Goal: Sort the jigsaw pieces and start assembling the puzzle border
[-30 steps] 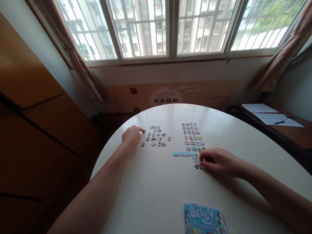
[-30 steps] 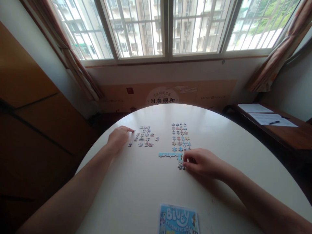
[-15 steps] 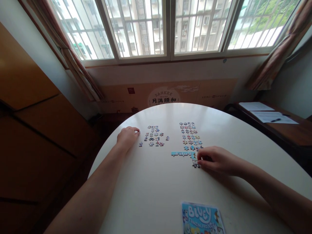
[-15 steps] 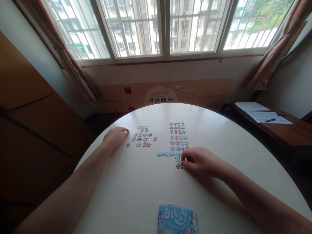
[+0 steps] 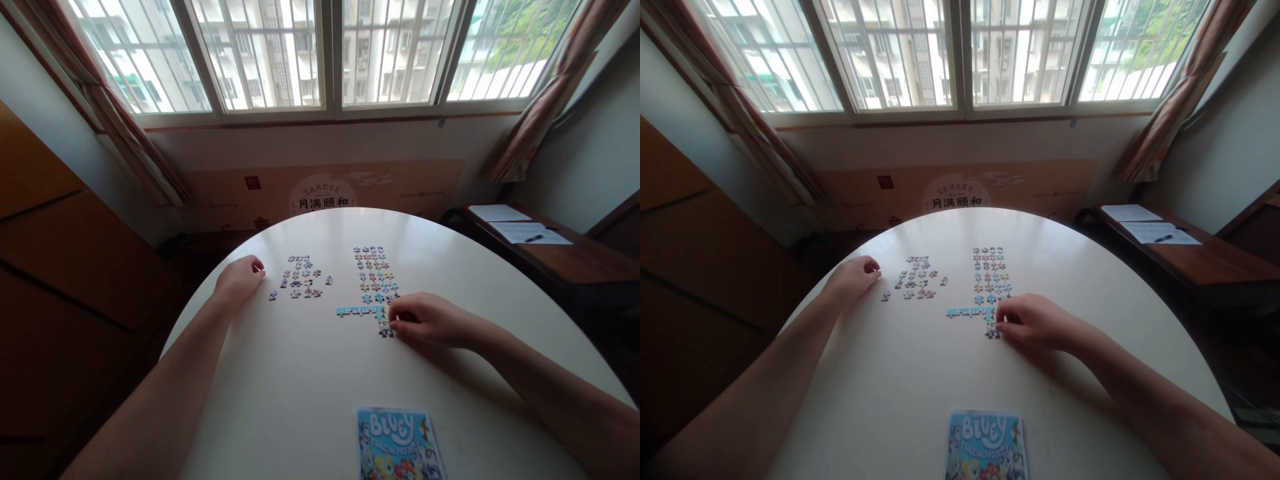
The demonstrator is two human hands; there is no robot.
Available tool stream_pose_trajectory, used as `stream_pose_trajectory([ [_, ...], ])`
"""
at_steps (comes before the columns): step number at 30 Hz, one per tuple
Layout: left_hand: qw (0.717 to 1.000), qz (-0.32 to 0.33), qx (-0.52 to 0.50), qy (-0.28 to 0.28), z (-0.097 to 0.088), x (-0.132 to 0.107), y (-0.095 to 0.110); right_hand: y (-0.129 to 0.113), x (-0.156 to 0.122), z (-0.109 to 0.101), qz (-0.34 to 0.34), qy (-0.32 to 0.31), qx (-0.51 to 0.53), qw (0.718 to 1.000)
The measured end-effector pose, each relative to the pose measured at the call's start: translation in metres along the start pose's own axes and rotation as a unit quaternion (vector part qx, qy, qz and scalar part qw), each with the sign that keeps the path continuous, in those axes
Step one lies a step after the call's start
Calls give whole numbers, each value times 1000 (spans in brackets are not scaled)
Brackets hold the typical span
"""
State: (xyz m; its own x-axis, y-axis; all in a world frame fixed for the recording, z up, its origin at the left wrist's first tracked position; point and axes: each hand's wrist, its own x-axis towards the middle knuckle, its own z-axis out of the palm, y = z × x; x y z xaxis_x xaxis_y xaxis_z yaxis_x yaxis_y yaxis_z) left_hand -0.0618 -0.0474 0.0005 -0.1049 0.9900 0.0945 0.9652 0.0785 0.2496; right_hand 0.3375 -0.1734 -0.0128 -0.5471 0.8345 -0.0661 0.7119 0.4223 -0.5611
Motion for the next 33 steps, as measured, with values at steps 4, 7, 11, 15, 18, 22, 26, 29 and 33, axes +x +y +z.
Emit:
stream_pose_trajectory([
  [4, 997, 29, -38, 60, -9, -6, 15, 1, -1, -3, -19, 11, 31, 999],
  [7, 968, 118, -217, 55, -10, -31, 52, 2, -3, -6, -37, 45, 33, 998],
  [11, 839, 173, -478, -192, -1, -88, 111, -1, -6, -4, -83, 107, 43, 990],
  [15, 764, 106, -550, -321, 13, -128, 141, -9, -7, 2, -142, 175, 56, 973],
  [18, 738, 47, -569, -361, 22, -135, 144, -15, -6, 7, -174, 217, 60, 959],
  [22, 723, 12, -576, -382, 24, -134, 142, -18, -5, 10, -204, 229, 46, 951],
  [26, 714, 0, -582, -389, 22, -134, 142, -15, -5, 11, -204, 220, 31, 954],
  [29, 714, 1, -580, -391, 24, -135, 142, -11, -5, 13, -205, 213, 17, 955],
  [33, 719, 5, -573, -394, 26, -136, 142, -9, -4, 15, -206, 211, 13, 955],
])
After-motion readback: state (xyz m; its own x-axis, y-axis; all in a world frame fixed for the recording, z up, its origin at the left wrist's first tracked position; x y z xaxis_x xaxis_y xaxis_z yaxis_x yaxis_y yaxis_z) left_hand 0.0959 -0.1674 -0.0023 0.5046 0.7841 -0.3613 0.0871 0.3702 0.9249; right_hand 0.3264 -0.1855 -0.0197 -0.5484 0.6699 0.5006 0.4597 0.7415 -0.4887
